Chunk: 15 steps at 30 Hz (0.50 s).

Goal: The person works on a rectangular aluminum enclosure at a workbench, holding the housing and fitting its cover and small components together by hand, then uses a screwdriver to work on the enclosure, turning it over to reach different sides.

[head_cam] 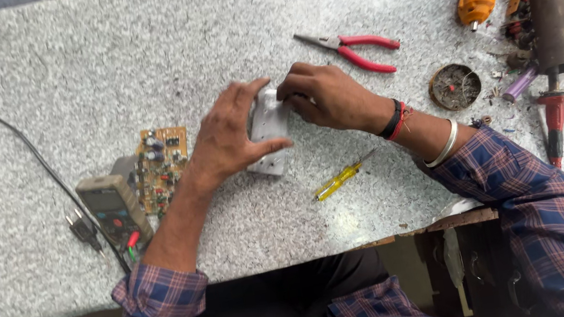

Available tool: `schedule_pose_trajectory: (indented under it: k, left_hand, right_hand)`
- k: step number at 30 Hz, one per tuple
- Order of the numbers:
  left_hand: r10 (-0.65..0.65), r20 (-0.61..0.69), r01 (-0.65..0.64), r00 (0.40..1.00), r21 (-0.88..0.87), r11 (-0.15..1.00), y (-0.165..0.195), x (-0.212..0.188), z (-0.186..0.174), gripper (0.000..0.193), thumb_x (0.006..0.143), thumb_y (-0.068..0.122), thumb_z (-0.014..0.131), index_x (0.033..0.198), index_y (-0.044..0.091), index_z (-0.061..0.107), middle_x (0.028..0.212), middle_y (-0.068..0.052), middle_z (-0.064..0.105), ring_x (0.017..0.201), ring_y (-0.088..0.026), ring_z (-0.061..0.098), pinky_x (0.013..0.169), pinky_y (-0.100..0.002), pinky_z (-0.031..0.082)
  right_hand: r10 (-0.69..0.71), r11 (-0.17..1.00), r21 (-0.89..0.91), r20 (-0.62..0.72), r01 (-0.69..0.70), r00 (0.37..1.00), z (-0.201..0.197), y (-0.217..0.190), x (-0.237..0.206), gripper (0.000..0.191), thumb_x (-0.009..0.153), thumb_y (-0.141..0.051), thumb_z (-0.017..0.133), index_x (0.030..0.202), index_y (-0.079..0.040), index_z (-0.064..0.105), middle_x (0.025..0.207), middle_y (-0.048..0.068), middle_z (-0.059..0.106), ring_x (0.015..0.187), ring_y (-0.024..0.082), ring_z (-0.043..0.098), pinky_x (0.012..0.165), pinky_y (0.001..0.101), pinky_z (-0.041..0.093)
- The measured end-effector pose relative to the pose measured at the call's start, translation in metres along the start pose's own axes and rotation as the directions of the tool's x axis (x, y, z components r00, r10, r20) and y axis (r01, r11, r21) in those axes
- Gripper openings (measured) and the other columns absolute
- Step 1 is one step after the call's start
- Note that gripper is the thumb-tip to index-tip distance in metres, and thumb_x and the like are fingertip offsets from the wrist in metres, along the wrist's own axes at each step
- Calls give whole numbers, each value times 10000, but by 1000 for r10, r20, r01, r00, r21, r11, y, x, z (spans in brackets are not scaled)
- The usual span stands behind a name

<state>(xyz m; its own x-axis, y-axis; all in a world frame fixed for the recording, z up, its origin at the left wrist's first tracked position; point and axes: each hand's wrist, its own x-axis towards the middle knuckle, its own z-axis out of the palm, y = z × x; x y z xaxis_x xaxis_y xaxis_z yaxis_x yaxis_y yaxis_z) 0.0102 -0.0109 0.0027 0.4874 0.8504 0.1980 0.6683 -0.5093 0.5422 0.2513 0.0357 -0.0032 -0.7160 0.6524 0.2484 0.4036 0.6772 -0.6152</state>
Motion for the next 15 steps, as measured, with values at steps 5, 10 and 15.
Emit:
schedule_pose_trajectory:
  k: [5,10,15]
  left_hand:
    - [35,-65,-32,997,51,998,-5,-1,0,830,742,436,900,1418,94,563,1342,-146,558,1211,-350,535,1024,-462,489]
    - [-30,4,30,1000,4,1000,-7,-2,6,602,791,435,896,1228,80,684,1160,-105,588,1129,-323,553,986,-454,491]
    - [-35,-105,39,994,37,999,-12,-2,13,390,915,350,817,1110,49,663,1102,-108,574,1086,-307,574,920,-445,505]
  right_hand:
    - [-98,992,81,-7,99,995,7,-2,-3,185,919,-59,711,1104,-49,708,1019,127,682,836,287,707,716,395,577]
    - [-25,1000,4,-63,25,998,-3,7,0,184,925,-53,760,1103,-27,719,956,125,688,799,272,709,701,379,573]
    - [-3,994,104,-136,17,991,-5,3,-2,187,983,-41,756,1158,-11,700,1009,119,682,895,241,725,803,341,611]
